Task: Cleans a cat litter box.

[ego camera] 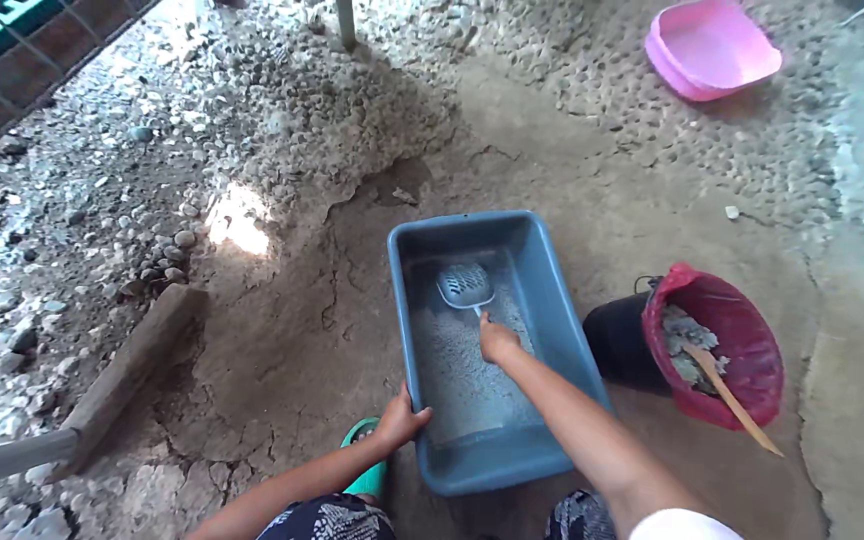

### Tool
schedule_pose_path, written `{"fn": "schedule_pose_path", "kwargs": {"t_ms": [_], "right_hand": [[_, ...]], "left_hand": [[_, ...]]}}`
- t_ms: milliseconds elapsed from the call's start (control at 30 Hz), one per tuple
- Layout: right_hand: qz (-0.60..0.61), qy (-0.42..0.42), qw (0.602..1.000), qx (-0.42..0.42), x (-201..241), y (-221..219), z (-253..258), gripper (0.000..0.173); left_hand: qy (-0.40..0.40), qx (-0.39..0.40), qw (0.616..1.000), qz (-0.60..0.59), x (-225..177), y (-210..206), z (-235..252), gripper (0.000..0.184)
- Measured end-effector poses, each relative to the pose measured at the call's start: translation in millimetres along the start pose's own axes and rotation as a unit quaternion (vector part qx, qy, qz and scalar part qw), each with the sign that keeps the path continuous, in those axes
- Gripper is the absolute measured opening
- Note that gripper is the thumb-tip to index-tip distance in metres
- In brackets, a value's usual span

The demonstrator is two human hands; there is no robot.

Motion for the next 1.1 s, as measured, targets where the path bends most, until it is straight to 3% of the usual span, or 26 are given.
{"fn": "schedule_pose_path", "kwargs": {"t_ms": [100,233,300,367,467,533,633,733,867,933,1033,1100], "right_hand": [[0.013,-0.001,1.000,0.012,-12.7,-20.0,-13.1,0.097],[-0.005,-0.008,0.996,0.084,-54.6,-63.1,-82.7,0.079],[-0.012,-0.005,0.996,0.094,-52.4,-50.0,-72.4,0.082],[0.014,-0.005,0.999,0.052,-40.1,-28.2,-36.0,0.087],[0.021,-0.012,1.000,-0.009,-27.0,-0.9,5.6,0.095],[0.033,-0.007,0.999,0.010,-32.0,-23.0,-8.4,0.099],[0.040,0.039,0.996,0.071,-81.0,-60.1,-64.0,0.094],[0.098,0.021,0.995,-0.030,-145.3,-63.0,-99.4,0.064],[0.284,-0.014,0.940,-0.187,-195.9,-63.3,-71.2,0.063],[0.344,-0.008,0.919,-0.194,-176.0,-57.6,-51.2,0.060],[0.421,0.070,0.883,-0.197,-95.8,-19.4,-64.0,0.059],[0.442,0.146,0.862,-0.202,-52.7,-5.1,-78.4,0.056]], "left_hand": [[0.000,-0.007,1.000,-0.010,2.5,-0.5,0.5,0.087],[-0.001,-0.004,1.000,-0.008,0.6,-0.2,3.1,0.090],[0.002,-0.008,1.000,-0.011,0.4,-0.9,4.2,0.086],[0.004,-0.016,1.000,-0.009,3.2,-0.2,2.7,0.083],[-0.014,-0.039,0.998,-0.036,7.3,0.8,9.9,0.092],[-0.018,-0.057,0.994,-0.095,7.9,4.4,15.3,0.093],[0.005,-0.053,0.973,-0.224,-8.7,10.5,25.0,0.080],[0.011,-0.066,0.955,-0.289,-20.8,14.3,31.3,0.062],[-0.019,-0.091,0.936,-0.340,-19.6,16.2,35.5,0.062],[-0.026,-0.122,0.936,-0.330,-22.2,43.9,41.5,0.060],[-0.021,-0.184,0.940,-0.287,-14.8,154.3,48.9,0.054],[0.001,-0.230,0.934,-0.273,-13.4,215.7,26.7,0.044]]}}
Point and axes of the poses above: each hand's wrist, its own z-axis towards the middle knuckle, its own y-axis out of the back of the hand, x = y × z, the point moved 3 cm from there along z, towards the middle knuckle, and after that the axes turned 8 degrees about -x, right-handed, at the moved point
